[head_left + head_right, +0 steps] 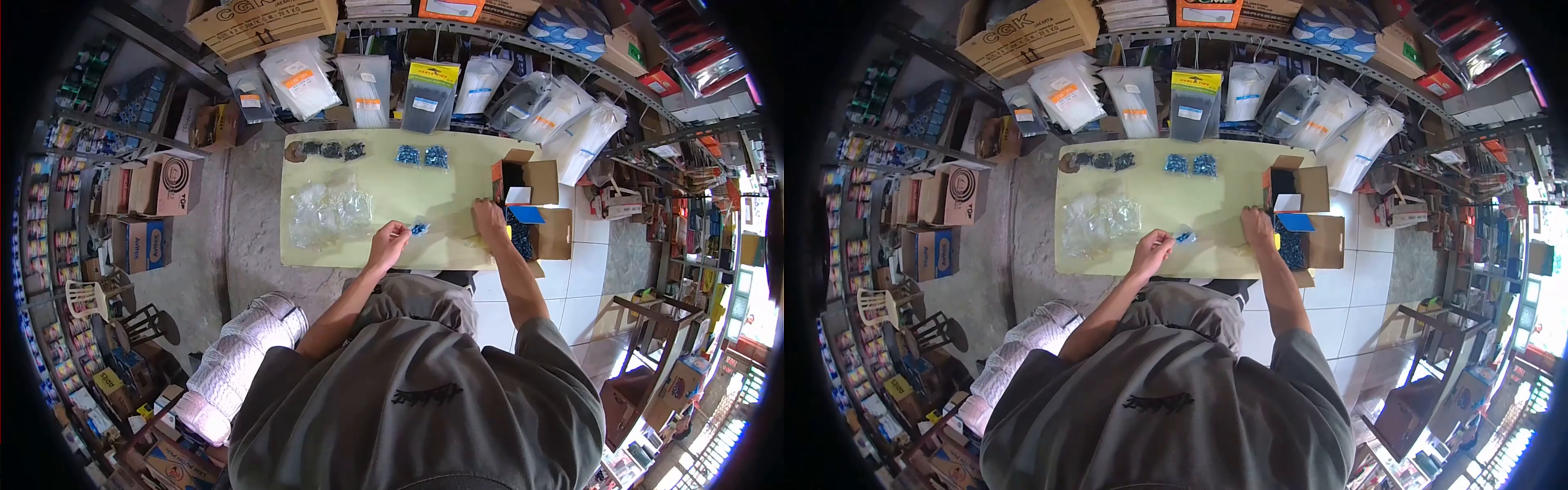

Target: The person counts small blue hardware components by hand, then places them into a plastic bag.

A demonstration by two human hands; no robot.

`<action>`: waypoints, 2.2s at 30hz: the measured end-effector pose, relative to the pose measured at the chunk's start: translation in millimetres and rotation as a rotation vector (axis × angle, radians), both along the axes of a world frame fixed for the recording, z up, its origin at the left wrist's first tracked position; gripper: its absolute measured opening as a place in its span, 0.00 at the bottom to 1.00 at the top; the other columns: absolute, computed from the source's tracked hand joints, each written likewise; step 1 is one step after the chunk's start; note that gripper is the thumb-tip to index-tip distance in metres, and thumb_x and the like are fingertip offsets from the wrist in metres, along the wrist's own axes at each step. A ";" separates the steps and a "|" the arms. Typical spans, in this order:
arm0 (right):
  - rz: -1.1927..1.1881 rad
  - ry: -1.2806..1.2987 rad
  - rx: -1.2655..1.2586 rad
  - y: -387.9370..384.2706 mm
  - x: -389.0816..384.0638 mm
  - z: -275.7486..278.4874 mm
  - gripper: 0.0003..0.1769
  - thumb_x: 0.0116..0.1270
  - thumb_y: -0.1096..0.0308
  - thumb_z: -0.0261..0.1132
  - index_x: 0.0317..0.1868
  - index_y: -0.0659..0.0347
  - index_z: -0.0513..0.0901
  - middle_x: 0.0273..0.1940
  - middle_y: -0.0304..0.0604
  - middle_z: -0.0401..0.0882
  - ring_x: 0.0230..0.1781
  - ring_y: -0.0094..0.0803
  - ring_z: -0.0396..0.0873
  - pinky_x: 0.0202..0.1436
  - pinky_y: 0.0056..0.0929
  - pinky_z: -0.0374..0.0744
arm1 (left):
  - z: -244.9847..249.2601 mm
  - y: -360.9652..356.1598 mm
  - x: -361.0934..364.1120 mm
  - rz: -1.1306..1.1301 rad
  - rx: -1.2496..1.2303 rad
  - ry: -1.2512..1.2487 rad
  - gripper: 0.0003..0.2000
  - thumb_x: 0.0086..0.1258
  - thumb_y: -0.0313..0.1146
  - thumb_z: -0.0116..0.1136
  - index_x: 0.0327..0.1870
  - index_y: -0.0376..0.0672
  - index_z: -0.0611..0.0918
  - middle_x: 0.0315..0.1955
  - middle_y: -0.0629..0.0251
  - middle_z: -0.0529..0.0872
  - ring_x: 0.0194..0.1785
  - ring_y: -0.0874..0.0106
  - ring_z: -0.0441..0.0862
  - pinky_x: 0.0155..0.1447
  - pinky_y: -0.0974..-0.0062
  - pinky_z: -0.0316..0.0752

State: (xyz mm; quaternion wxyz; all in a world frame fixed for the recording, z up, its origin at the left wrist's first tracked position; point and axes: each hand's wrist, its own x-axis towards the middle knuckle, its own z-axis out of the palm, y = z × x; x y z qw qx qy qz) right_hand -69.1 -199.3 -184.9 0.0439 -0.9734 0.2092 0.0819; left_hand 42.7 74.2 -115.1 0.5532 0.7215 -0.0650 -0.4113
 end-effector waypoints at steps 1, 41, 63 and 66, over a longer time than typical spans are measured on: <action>-0.001 0.008 -0.007 -0.3 0.6 -2.9 0.06 0.60 0.74 0.59 0.35 0.60 0.83 0.33 0.52 0.84 0.35 0.46 0.85 0.36 0.39 0.85 | -0.2 -0.2 0.0 0.005 -0.005 -0.004 0.07 0.68 0.33 0.59 0.39 0.39 0.79 0.31 0.69 0.81 0.33 0.81 0.78 0.35 0.83 0.74; -0.190 -0.668 1.141 124.2 15.5 106.5 0.07 0.58 0.80 0.68 0.38 0.69 0.81 0.38 0.46 0.84 0.38 0.32 0.86 0.44 0.28 0.84 | 9.0 -3.7 -24.3 0.164 0.055 -0.125 0.05 0.64 0.28 0.57 0.36 0.36 0.79 0.28 0.63 0.83 0.30 0.73 0.85 0.35 0.80 0.77; -0.160 -0.597 0.500 62.0 -6.0 61.4 0.18 0.60 0.78 0.63 0.51 0.64 0.77 0.47 0.53 0.79 0.36 0.40 0.84 0.37 0.35 0.83 | 12.6 -3.5 -14.4 0.101 0.031 -0.078 0.06 0.64 0.31 0.59 0.36 0.38 0.79 0.27 0.66 0.83 0.31 0.77 0.82 0.35 0.81 0.74; -0.147 -0.306 0.152 36.5 -15.8 8.1 0.17 0.60 0.78 0.60 0.51 0.66 0.73 0.52 0.56 0.74 0.39 0.46 0.84 0.39 0.39 0.83 | 11.3 -4.6 -15.4 0.097 0.009 -0.080 0.06 0.64 0.32 0.59 0.36 0.38 0.79 0.27 0.66 0.83 0.31 0.78 0.81 0.35 0.81 0.74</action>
